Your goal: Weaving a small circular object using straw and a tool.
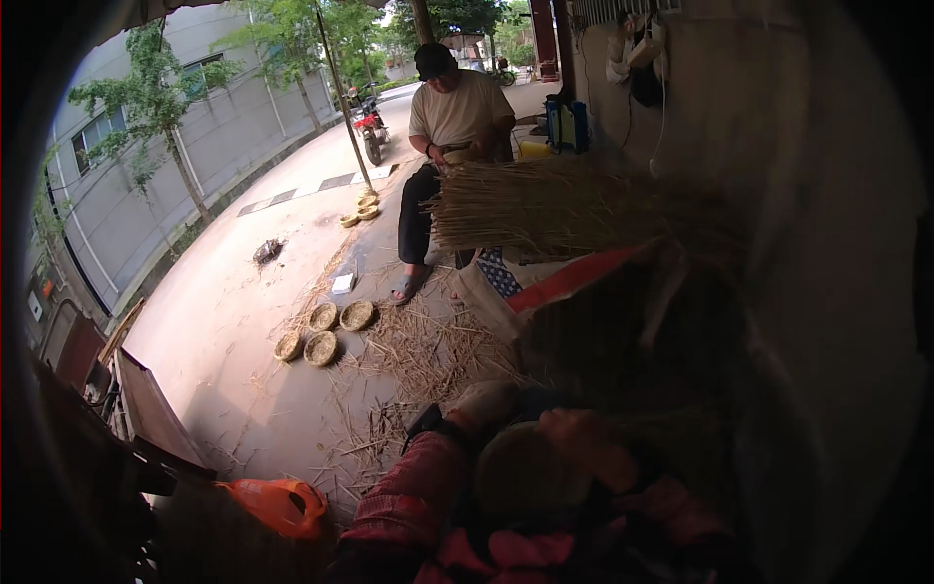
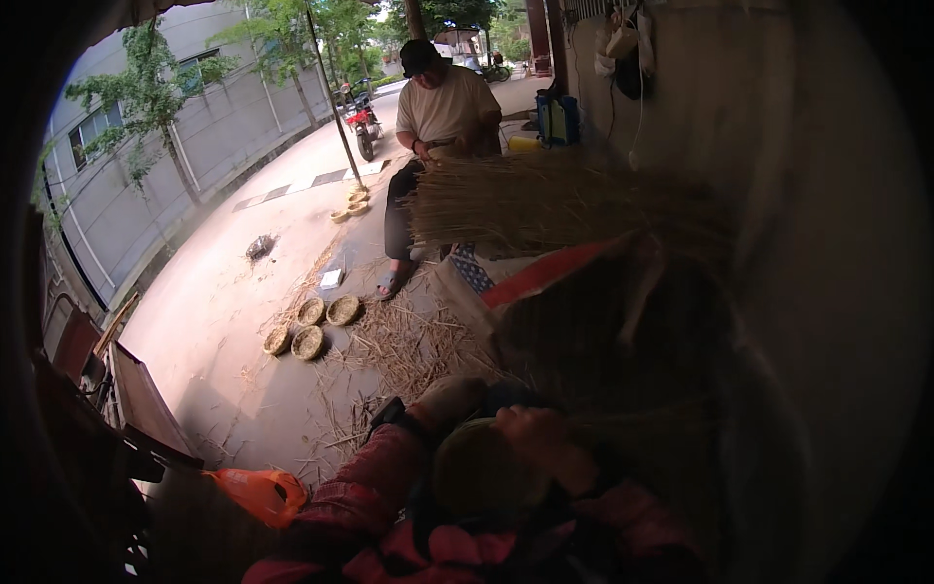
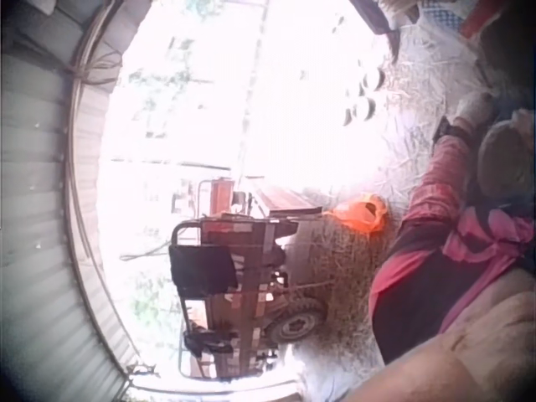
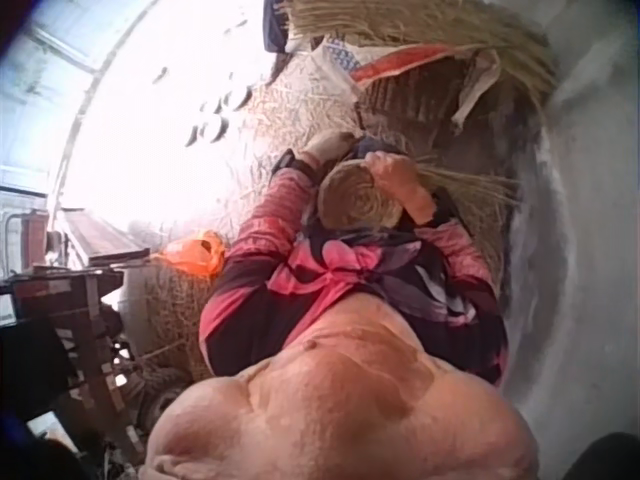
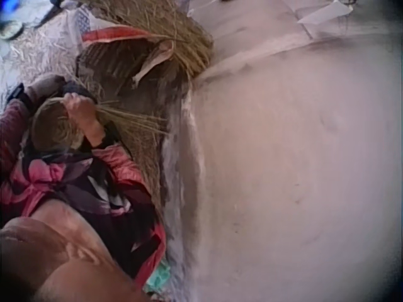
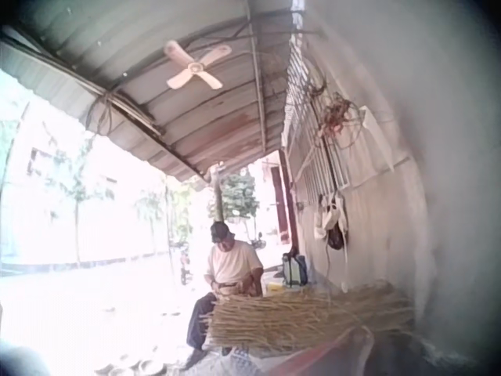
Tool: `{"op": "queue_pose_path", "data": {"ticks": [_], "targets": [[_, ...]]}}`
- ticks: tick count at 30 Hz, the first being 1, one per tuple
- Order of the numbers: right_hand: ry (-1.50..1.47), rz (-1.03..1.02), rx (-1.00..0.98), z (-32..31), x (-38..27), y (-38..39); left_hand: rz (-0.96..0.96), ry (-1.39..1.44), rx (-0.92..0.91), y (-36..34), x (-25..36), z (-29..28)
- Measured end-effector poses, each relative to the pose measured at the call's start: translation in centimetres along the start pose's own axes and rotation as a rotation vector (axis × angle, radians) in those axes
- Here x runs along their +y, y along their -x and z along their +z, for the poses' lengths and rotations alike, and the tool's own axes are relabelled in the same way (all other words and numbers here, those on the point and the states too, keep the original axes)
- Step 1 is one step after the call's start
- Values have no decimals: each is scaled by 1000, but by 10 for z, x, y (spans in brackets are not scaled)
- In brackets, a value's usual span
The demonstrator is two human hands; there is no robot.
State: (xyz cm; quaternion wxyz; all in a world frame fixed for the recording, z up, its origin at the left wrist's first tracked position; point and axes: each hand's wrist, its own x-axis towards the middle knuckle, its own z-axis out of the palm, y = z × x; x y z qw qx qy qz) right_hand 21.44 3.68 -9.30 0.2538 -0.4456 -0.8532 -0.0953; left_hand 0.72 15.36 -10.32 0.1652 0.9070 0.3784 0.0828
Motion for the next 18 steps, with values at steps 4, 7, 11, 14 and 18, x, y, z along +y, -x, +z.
{"op": "queue_pose_path", "data": {"ticks": [4, 7, 11, 14, 18], "targets": [[37, 16, 22, -5, -4, 1, -25, 25, 49, 2, 7, -5], [57, 12, -66, -9, -3, -1, -132, -7, -54, 3, 13, -11], [42, -44, 41, -10, -1, -4, -116, -5, 13, 2, 10, -9], [61, -28, 58, -6, -9, 0, -135, -28, -66, 4, 2, -1], [23, -43, 54, -1, -4, 1, -99, -73, -11, 4, -5, 4]]}}
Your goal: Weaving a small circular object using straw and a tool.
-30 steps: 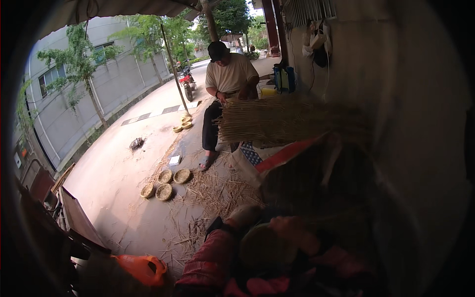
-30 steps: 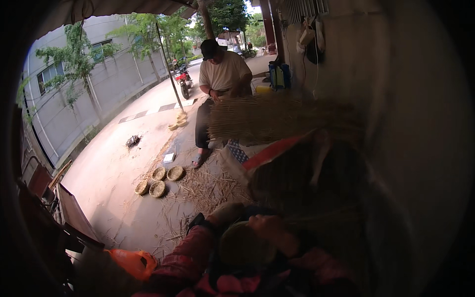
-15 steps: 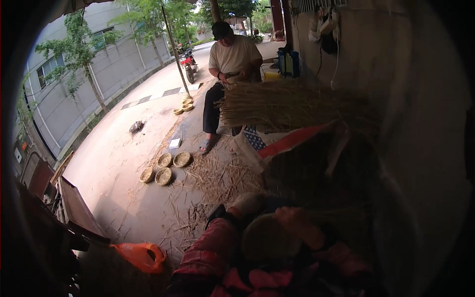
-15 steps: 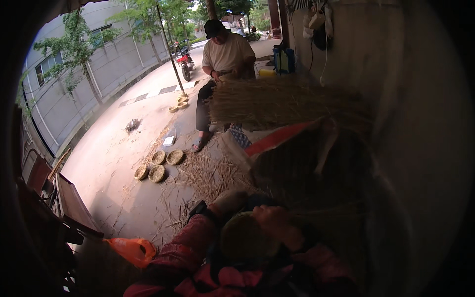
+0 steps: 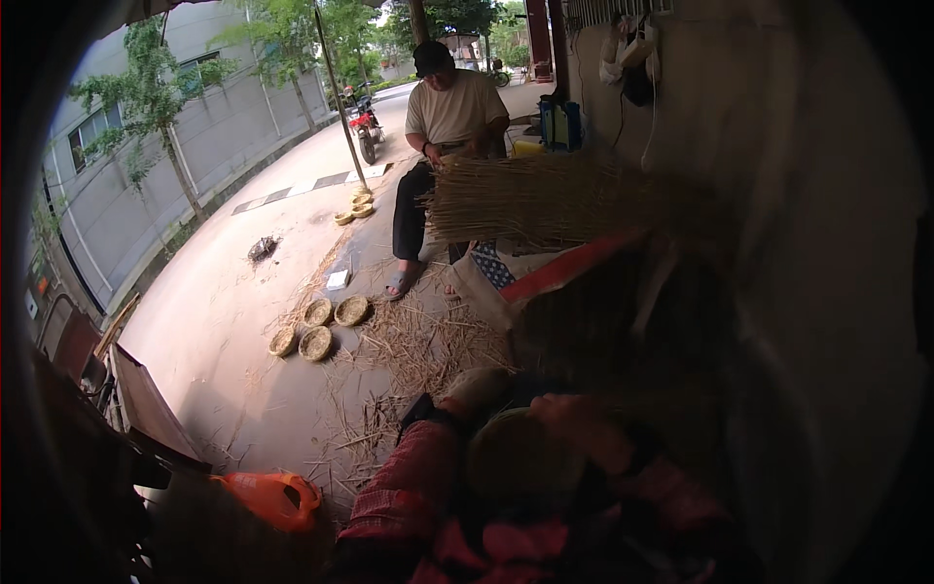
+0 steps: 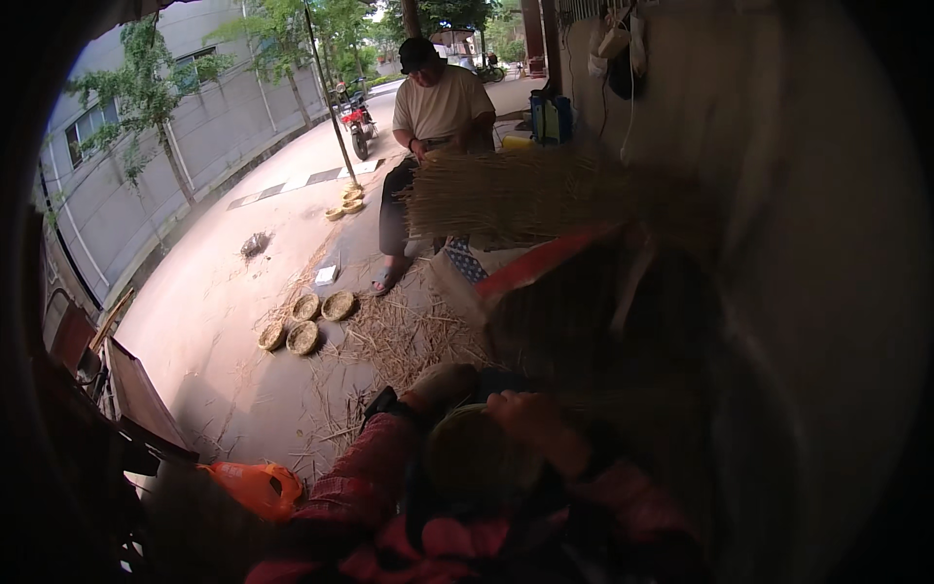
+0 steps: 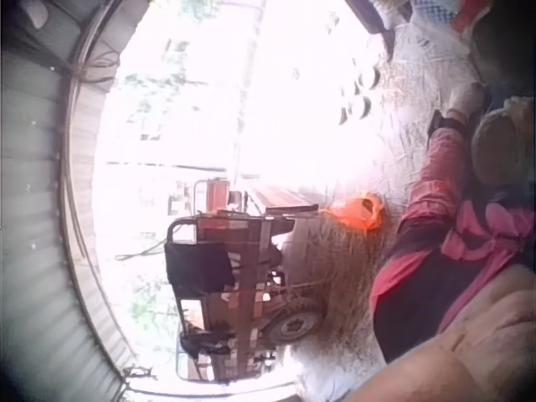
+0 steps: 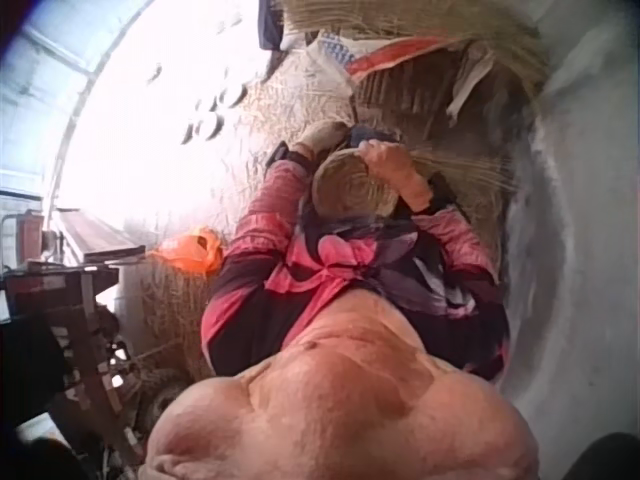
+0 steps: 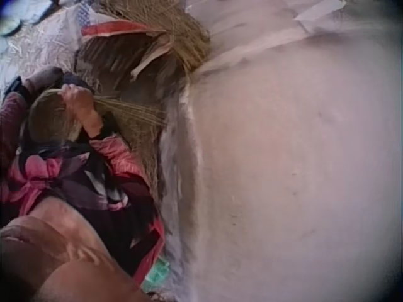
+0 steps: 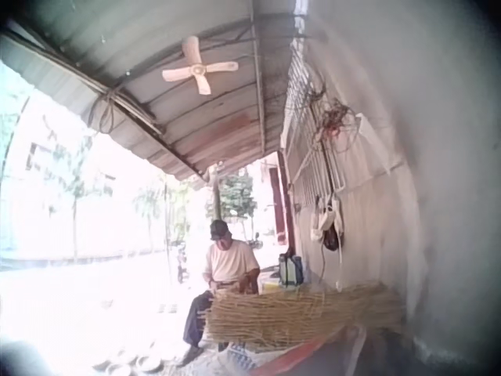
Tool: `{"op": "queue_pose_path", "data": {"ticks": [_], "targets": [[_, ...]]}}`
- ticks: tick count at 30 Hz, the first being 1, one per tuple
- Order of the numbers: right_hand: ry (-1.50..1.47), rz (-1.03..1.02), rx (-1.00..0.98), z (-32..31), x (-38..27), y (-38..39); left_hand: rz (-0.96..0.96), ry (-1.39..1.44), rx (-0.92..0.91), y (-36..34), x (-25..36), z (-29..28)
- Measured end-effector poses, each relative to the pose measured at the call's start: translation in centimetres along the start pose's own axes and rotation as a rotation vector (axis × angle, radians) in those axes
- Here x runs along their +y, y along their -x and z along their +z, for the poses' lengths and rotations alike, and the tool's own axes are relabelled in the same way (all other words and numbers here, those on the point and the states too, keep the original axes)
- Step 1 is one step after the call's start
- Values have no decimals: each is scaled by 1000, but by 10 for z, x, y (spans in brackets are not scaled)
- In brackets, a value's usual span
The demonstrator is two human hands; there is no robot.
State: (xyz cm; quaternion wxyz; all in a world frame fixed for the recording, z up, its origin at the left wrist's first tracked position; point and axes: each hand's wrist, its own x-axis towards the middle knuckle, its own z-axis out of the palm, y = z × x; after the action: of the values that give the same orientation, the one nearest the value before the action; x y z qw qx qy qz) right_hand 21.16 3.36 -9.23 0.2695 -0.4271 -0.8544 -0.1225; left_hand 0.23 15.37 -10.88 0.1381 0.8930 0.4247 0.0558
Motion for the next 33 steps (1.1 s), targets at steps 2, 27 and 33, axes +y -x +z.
{"op": "queue_pose_path", "data": {"ticks": [2, 27, 33], "targets": [[-11, 1, 12, 1, 3, 0, -44, 57, -2, -1, 1, -2], [0, 90, 1, -4, 6, 6, -93, 66, -57, -6, 17, -8], [26, 81, 12, -6, 3, 4, -20, 60, 20, -7, 6, 2]]}}
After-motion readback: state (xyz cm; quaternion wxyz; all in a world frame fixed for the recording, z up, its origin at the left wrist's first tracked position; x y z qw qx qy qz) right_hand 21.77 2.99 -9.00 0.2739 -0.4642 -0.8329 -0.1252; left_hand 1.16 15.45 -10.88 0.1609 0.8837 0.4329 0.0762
